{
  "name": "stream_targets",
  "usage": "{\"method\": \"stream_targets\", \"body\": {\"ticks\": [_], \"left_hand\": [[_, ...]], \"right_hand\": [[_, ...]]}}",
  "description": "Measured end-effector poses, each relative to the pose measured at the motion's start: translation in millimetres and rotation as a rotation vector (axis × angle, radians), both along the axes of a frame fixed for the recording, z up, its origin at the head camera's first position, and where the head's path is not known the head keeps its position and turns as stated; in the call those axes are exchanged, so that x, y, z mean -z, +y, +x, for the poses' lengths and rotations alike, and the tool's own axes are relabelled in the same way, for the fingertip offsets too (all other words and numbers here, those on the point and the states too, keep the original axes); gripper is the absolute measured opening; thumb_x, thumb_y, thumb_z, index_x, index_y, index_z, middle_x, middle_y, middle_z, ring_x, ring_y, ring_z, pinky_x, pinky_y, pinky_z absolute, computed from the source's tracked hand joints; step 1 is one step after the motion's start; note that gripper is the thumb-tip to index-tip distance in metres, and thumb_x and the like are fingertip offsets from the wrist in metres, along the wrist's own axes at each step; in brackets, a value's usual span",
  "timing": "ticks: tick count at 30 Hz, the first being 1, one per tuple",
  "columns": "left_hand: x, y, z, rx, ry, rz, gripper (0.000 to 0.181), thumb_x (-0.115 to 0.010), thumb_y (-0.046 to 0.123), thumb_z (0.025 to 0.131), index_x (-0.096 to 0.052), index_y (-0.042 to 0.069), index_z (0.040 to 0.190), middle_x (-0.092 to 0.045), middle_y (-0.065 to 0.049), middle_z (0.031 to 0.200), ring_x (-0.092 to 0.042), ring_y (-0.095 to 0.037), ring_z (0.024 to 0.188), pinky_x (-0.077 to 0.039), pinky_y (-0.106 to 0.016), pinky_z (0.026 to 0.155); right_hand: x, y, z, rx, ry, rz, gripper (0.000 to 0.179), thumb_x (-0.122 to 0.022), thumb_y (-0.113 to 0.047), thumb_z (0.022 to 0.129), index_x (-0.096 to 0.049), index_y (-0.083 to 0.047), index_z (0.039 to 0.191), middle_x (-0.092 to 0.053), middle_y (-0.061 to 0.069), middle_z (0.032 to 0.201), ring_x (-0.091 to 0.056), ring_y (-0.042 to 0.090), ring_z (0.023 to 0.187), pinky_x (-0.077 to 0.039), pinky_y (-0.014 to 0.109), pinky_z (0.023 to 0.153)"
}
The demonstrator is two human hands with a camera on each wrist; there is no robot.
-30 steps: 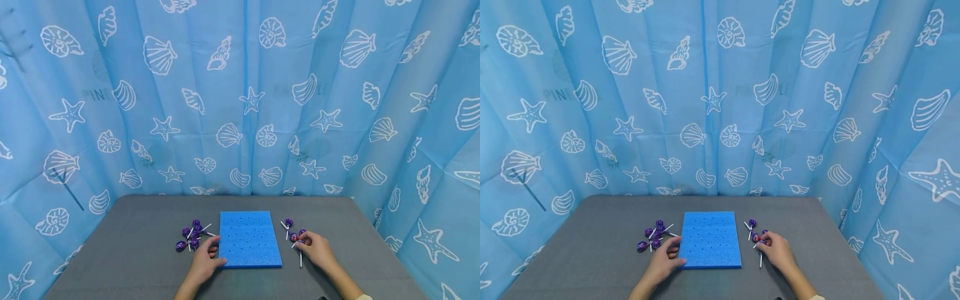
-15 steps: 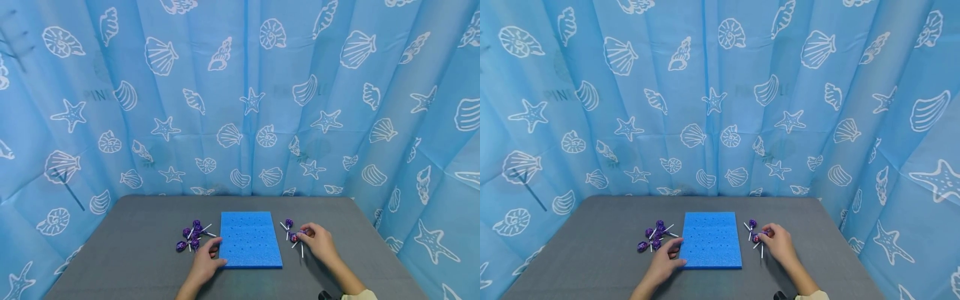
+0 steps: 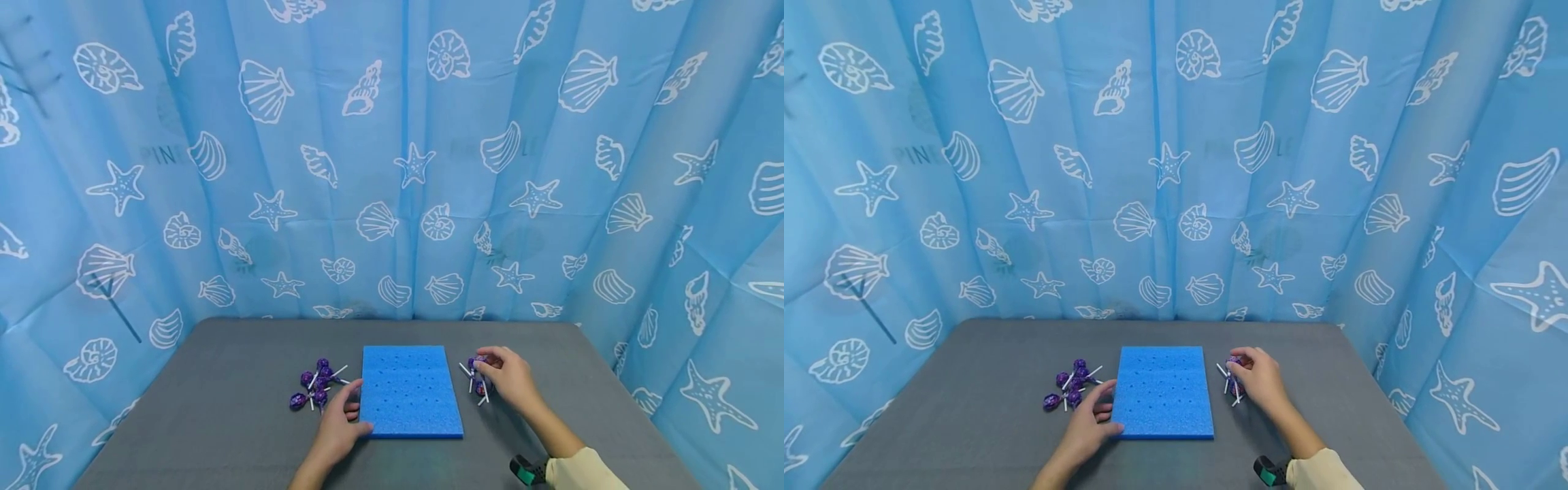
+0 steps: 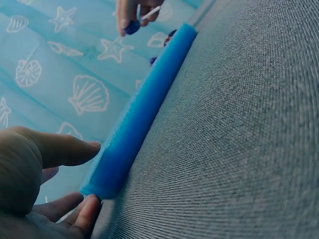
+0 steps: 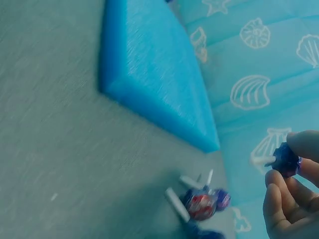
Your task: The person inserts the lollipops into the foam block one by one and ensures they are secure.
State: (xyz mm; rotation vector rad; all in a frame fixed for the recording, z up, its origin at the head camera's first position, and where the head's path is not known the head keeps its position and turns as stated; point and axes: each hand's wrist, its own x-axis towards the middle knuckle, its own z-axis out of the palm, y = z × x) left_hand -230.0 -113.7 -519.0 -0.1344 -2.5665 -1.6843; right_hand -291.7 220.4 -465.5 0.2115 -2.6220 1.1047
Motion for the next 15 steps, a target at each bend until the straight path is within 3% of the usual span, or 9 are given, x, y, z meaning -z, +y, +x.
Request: {"method": "stream_targets", "body": {"ticks": [7,15], "left_hand": [[3.3,-3.2,-3.9,0.026,-0.064,-0.028,0.08,-0.083,-0.001,0.069,-0.049,0.011,0.14,-0.05,-0.022,0.135,-0.058,-0.032,0.106,-0.049,-0.049,0.085],[5.3,-4.4,-4.1,0.039,-0.059,-0.041,0.077,-0.083,0.002,0.07,-0.05,0.011,0.139,-0.051,-0.02,0.134,-0.058,-0.03,0.105,-0.049,-0.049,0.084]], "right_hand": [[-15.6,-14,-8.1,-0.005,-0.001,-0.079,0.021,-0.071,-0.01,0.089,-0.069,-0.002,0.109,-0.063,0.007,0.094,-0.058,0.02,0.083,-0.048,0.034,0.072],[-25.6,-22,-17.0,-0.027,0.036,-0.156,0.023,-0.07,-0.004,0.087,-0.068,0.001,0.109,-0.066,0.013,0.1,-0.063,0.025,0.087,-0.051,0.032,0.073]]}}
